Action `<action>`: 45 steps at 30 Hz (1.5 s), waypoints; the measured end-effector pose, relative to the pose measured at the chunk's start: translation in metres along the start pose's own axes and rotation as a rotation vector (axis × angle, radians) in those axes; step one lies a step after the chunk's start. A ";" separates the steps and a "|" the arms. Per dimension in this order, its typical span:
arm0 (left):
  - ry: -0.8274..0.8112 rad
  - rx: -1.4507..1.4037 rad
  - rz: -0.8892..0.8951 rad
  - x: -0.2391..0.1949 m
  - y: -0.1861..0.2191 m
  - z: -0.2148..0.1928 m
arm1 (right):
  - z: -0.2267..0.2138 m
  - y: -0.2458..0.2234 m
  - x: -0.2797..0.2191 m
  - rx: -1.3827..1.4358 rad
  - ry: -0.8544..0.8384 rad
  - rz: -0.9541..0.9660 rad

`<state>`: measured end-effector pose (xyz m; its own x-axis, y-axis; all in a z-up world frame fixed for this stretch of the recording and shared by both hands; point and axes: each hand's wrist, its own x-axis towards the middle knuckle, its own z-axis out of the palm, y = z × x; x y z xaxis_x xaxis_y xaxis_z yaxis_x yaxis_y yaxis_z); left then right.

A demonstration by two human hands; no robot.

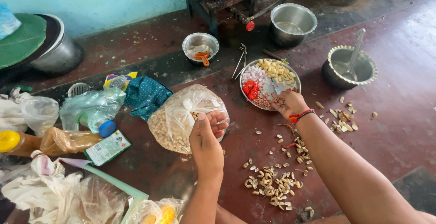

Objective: The person peels roasted peanuts by hand, removing the husks and placing the kernels onto the floor next to other prepared ingredients.

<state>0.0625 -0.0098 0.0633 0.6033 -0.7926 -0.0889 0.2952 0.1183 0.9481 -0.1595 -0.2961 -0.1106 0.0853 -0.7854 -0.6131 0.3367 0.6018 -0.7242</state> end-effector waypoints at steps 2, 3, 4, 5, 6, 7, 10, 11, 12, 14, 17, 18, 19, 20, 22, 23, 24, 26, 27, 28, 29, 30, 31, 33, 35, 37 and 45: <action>0.001 -0.002 -0.002 0.000 0.000 0.001 | -0.003 -0.002 0.002 -0.009 -0.016 0.012; 0.002 -0.006 -0.004 0.000 0.000 0.001 | -0.004 -0.003 0.002 -0.031 0.009 0.009; 0.002 -0.009 -0.006 0.000 0.000 0.001 | -0.004 -0.004 0.002 -0.053 0.034 0.006; 0.004 -0.009 -0.006 0.000 0.000 0.000 | -0.005 -0.004 0.002 -0.075 0.060 0.003; 0.006 -0.009 -0.006 0.000 -0.001 0.000 | -0.005 -0.005 0.000 -0.079 0.051 0.010; 0.009 -0.008 -0.006 0.001 -0.001 -0.001 | -0.004 -0.005 -0.001 -0.083 0.041 0.018; 0.011 -0.018 -0.022 0.001 -0.001 -0.001 | -0.003 -0.008 -0.007 -0.074 0.009 0.023; 0.010 -0.019 -0.022 0.001 -0.001 -0.001 | -0.004 -0.009 -0.008 -0.069 -0.002 0.023; 0.010 -0.020 -0.022 0.000 -0.001 -0.002 | -0.005 -0.009 -0.009 -0.060 0.000 0.028; 0.010 -0.027 -0.022 0.001 -0.001 -0.002 | -0.007 -0.010 -0.010 -0.042 0.005 0.037; 0.016 -0.038 -0.017 0.001 -0.001 -0.002 | -0.014 -0.005 -0.005 -0.063 -0.030 0.029; 0.019 -0.039 -0.015 0.002 0.000 -0.002 | -0.018 -0.004 -0.003 -0.125 -0.036 -0.024; 0.023 -0.037 -0.011 0.003 0.001 -0.003 | -0.018 -0.001 0.000 -0.186 -0.045 -0.076; 0.033 -0.061 -0.006 0.004 0.002 -0.004 | -0.018 0.002 0.003 -0.247 -0.054 -0.128; 0.052 -0.108 0.003 0.006 0.004 -0.006 | -0.014 0.008 0.006 -0.513 -0.099 -0.325; 0.072 -0.100 0.016 0.006 0.005 -0.007 | -0.011 0.009 0.005 -0.645 -0.121 -0.424; 0.091 -0.091 0.029 0.006 0.007 -0.009 | -0.007 0.008 0.002 -0.916 -0.065 -0.550; 0.122 -0.091 0.055 0.009 0.013 -0.014 | 0.008 0.007 -0.012 -1.453 0.048 -0.802; 0.138 -0.099 0.066 0.010 0.017 -0.018 | 0.020 0.006 -0.023 -1.510 0.041 -0.831; 0.154 -0.107 0.077 0.012 0.021 -0.022 | 0.034 0.006 -0.036 -1.566 0.034 -0.860; 0.177 -0.129 0.079 0.014 0.025 -0.026 | 0.048 0.005 -0.053 -1.625 0.023 -0.890; 0.200 -0.150 0.081 0.017 0.029 -0.031 | 0.062 0.007 -0.072 -1.536 -0.041 -0.946; 0.225 -0.175 0.085 0.021 0.033 -0.035 | 0.077 0.010 -0.092 -1.446 -0.104 -1.001; 0.274 -0.210 0.098 0.025 0.040 -0.043 | 0.103 0.018 -0.135 -1.278 -0.215 -1.003; 0.308 -0.231 0.100 0.027 0.042 -0.048 | 0.125 0.033 -0.172 -1.171 -0.326 -0.925; 0.322 -0.240 0.090 0.027 0.041 -0.048 | 0.144 0.046 -0.194 -1.160 -0.502 -0.924; 0.336 -0.240 0.081 0.025 0.040 -0.044 | 0.174 0.090 -0.181 -1.804 -0.498 -0.997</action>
<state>0.1220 0.0015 0.0855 0.8281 -0.5403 -0.1493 0.3769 0.3396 0.8618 0.0190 -0.1247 -0.0095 0.7754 -0.6308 -0.0296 -0.6104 -0.7367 -0.2911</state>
